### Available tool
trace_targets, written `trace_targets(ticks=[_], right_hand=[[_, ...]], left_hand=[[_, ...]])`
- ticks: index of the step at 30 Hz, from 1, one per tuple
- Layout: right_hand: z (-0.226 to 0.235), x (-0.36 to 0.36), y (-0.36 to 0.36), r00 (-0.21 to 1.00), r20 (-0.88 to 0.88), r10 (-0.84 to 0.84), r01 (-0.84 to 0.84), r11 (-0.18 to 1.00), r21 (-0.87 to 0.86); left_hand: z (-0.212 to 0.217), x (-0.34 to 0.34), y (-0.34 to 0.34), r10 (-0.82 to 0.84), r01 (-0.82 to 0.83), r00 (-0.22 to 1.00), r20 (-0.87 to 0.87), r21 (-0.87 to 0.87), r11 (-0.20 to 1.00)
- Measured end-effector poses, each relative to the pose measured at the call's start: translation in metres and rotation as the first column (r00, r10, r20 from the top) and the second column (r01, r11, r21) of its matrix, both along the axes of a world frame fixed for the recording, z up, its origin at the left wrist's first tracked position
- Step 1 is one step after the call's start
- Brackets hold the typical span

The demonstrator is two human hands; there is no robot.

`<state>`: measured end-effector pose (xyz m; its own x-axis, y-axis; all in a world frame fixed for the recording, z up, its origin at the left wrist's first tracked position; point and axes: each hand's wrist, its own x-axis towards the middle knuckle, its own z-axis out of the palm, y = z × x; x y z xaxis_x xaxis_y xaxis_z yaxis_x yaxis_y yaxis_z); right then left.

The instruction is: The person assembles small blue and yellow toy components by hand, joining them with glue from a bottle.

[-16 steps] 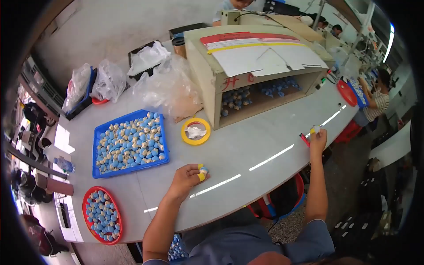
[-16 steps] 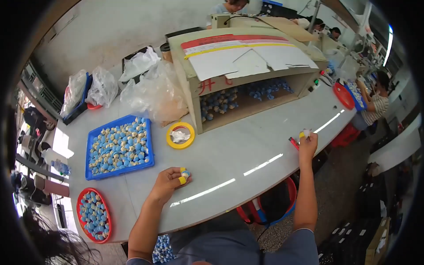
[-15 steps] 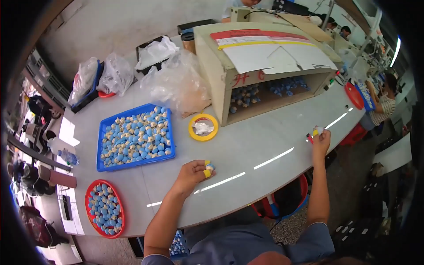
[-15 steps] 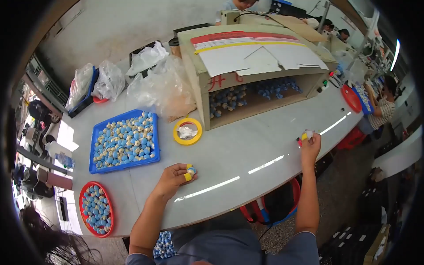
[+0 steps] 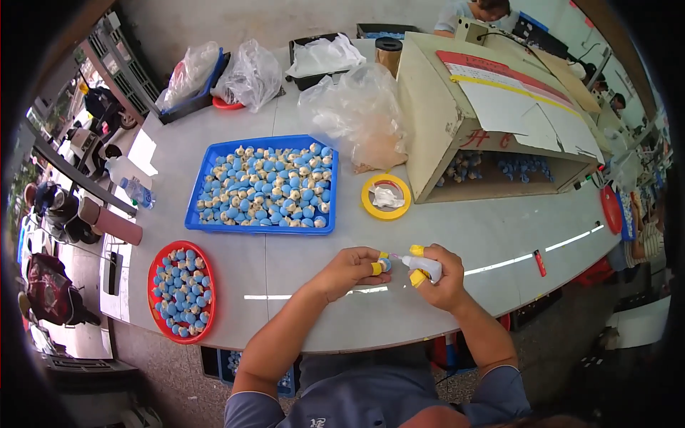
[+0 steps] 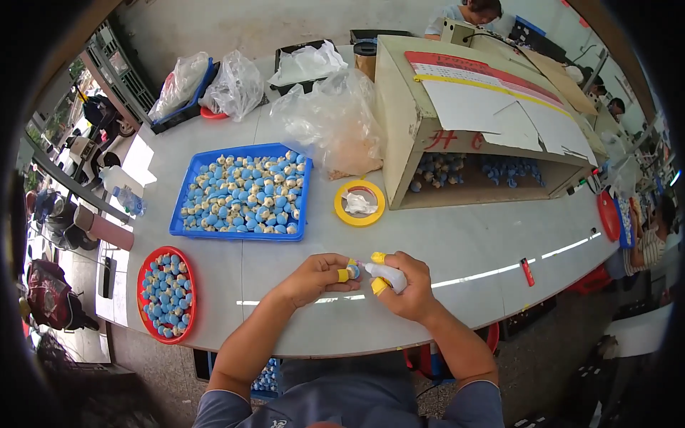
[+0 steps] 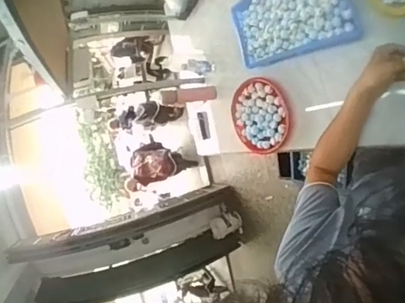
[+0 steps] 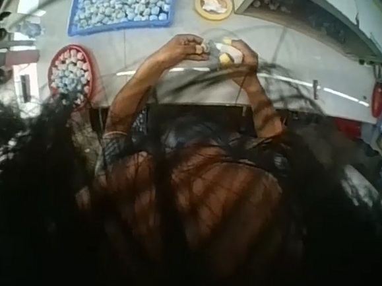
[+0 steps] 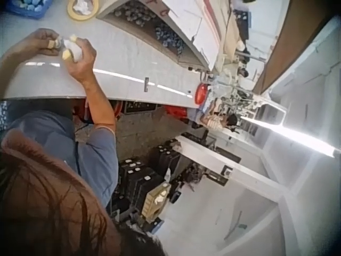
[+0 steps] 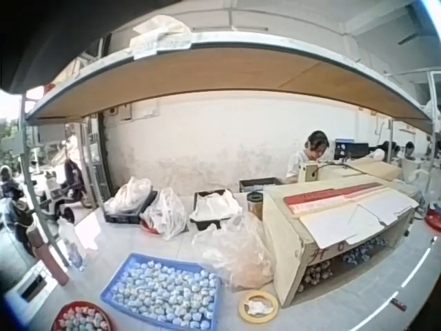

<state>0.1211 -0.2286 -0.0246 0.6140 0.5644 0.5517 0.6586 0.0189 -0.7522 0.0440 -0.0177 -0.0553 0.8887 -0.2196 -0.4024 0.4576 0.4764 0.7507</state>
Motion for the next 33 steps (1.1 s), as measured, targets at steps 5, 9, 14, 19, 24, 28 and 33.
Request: trace_targets(ticks=[5,9,14,19,24,28,33], right_hand=[[-0.02,-0.003,0.004,0.971,0.228,-0.07,0.057,0.996,0.063],[-0.031,-0.002,0.0,0.972,0.228,-0.056,0.044,0.997,0.058],[-0.025,-0.003,0.001,0.971,0.235,-0.031,0.031,1.0,0.005],[-0.025,-0.004,0.004,0.952,0.289,-0.1,0.093,0.995,0.039],[-0.022,-0.001,0.005,0.956,0.292,-0.026,0.03,1.0,-0.009],[-0.029,-0.001,0.005,0.986,0.167,0.009,-0.009,1.0,0.0],[-0.028,0.0,0.008,0.98,0.199,0.015,-0.017,1.0,0.01]], left_hand=[[-0.007,-0.002,0.002,-0.016,0.017,1.0,0.024,-0.023,1.0],[-0.005,-0.001,0.001,-0.045,0.04,0.997,0.061,0.069,0.997],[-0.006,0.002,-0.001,-0.077,0.07,0.994,0.075,0.089,0.994],[-0.005,0.001,-0.002,-0.07,0.064,0.996,0.056,0.104,0.993],[-0.007,0.001,-0.002,-0.082,0.073,0.994,0.07,0.116,0.99],[-0.002,0.001,-0.002,-0.087,0.079,0.994,0.073,0.105,0.991],[-0.004,0.0,-0.002,-0.087,0.08,0.995,0.058,0.112,0.991]])
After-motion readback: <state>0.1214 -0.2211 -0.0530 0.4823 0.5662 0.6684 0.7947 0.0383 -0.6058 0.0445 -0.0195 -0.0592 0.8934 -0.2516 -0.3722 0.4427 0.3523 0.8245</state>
